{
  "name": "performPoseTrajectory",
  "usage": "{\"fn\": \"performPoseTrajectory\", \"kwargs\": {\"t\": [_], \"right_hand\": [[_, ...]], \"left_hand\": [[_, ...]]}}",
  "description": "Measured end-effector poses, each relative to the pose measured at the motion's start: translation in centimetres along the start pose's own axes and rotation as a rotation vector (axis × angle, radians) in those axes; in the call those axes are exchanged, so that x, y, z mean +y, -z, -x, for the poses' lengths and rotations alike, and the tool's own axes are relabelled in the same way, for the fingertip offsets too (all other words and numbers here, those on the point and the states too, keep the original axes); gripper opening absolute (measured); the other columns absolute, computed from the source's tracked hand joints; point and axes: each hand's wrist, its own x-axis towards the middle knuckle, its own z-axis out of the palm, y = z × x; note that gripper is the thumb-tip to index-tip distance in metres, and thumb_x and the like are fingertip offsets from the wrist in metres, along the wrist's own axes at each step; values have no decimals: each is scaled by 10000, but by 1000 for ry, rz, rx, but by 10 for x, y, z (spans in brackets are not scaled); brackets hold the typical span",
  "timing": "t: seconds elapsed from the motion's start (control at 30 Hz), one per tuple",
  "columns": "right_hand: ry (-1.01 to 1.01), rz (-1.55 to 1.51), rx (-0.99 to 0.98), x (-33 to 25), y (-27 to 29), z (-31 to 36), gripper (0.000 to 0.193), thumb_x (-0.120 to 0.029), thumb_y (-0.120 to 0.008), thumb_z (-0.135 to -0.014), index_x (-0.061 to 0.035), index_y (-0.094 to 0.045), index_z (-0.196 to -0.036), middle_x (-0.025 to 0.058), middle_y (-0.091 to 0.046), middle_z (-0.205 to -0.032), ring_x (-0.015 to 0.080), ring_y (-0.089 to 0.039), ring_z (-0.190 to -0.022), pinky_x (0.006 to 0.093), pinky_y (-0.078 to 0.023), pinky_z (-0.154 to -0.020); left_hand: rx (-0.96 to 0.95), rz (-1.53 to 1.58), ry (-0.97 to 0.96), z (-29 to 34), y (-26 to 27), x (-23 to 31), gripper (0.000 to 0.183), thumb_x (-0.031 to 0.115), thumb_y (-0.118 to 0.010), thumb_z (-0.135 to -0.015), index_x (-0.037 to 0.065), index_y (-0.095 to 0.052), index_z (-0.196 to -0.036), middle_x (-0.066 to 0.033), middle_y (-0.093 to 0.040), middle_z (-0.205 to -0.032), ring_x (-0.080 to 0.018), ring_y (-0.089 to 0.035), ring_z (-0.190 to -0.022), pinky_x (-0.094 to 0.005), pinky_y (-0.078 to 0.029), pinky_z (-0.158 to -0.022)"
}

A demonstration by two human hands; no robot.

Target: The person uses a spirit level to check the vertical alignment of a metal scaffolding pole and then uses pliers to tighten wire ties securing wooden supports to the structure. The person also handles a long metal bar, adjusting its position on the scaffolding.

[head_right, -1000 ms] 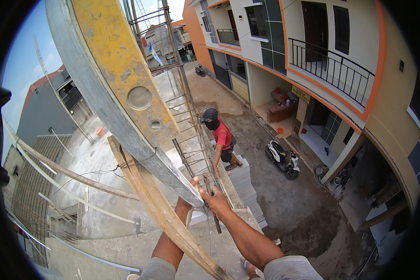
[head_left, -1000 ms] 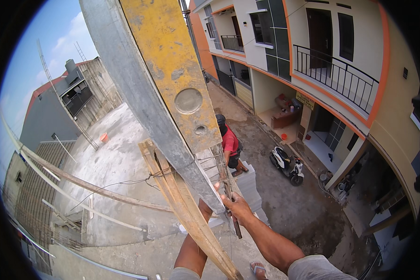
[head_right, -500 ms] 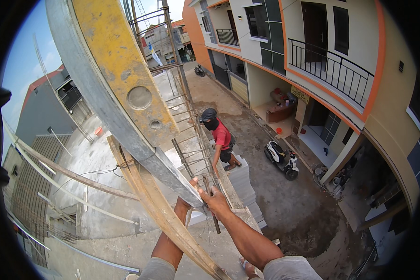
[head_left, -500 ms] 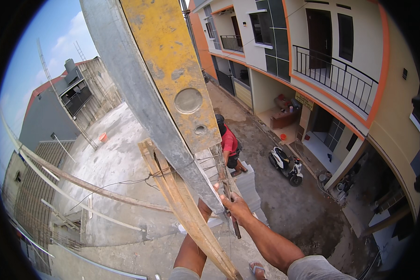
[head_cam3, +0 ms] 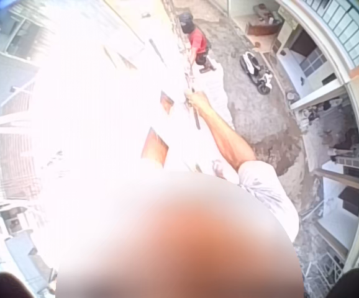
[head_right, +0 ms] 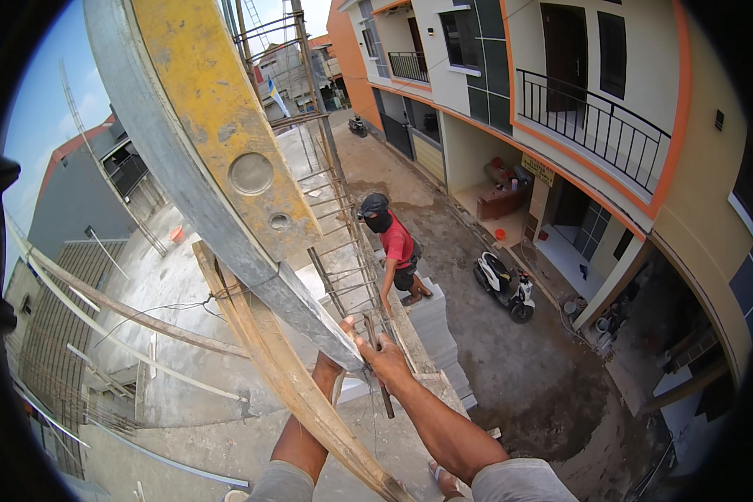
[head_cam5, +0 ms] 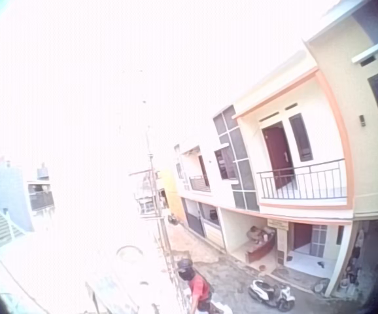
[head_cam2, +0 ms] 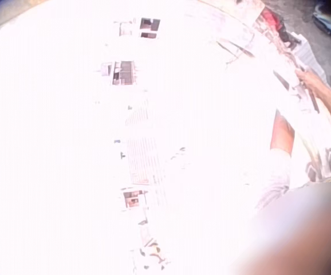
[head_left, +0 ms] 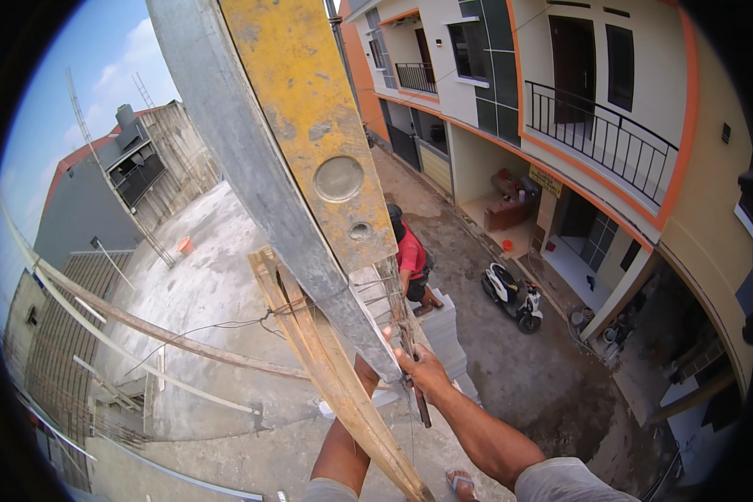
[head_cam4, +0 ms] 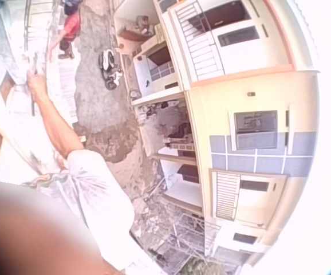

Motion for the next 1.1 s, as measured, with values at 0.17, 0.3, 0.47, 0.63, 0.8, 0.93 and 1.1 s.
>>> {"fn": "performPoseTrajectory", "kwargs": {"t": [0.17,0.3,0.47,0.63,0.8,0.93,1.1], "right_hand": [[-41,12,-22,-2,2,2,511,-508,-657,-907,-20,-571,-1034,39,-549,-738,110,-459,-486,269,-374,-392],[2,-59,-3,6,-1,-4,585,-516,-696,-865,13,-548,-1066,26,-499,-599,114,-430,-408,300,-292,-330],[11,-82,10,14,-3,-8,600,-498,-704,-865,29,-546,-1106,20,-495,-590,108,-415,-399,299,-280,-330],[-2,-63,-1,4,0,-4,575,-486,-703,-873,20,-554,-1102,34,-527,-661,109,-440,-451,291,-315,-364],[-103,-24,13,6,10,4,452,-419,-713,-885,-19,-568,-1036,51,-570,-781,124,-489,-563,281,-392,-443],[-142,-85,8,18,31,29,414,-305,-750,-852,-15,-574,-1089,61,-584,-804,130,-531,-637,291,-429,-517],[-45,-3,-129,18,70,69,379,-223,-722,-869,-1,-574,-1137,78,-627,-841,149,-586,-698,290,-470,-589]], "left_hand": [[-25,-1,-20,0,1,0,293,258,-684,-914,190,-537,-671,71,-475,-569,-71,-446,-445,-247,-365,-409],[-16,-16,12,-4,4,-3,289,259,-684,-911,189,-538,-671,67,-486,-574,-74,-455,-448,-250,-369,-409],[-42,14,6,-4,5,-5,278,260,-685,-909,187,-536,-686,64,-481,-581,-80,-460,-458,-252,-378,-421],[-30,-1,9,-7,6,-4,272,250,-678,-913,184,-537,-689,56,-498,-582,-80,-478,-467,-250,-388,-423],[-28,32,64,-13,9,-8,290,283,-652,-922,148,-569,-679,13,-534,-556,-129,-503,-436,-276,-428,-420],[-94,29,58,-15,11,-11,415,329,-618,-929,145,-548,-564,-88,-566,-485,-215,-555,-398,-335,-501,-431],[-116,30,-16,-16,10,-9,443,336,-618,-926,156,-531,-532,-110,-574,-487,-237,-572,-409,-369,-510,-443]]}}
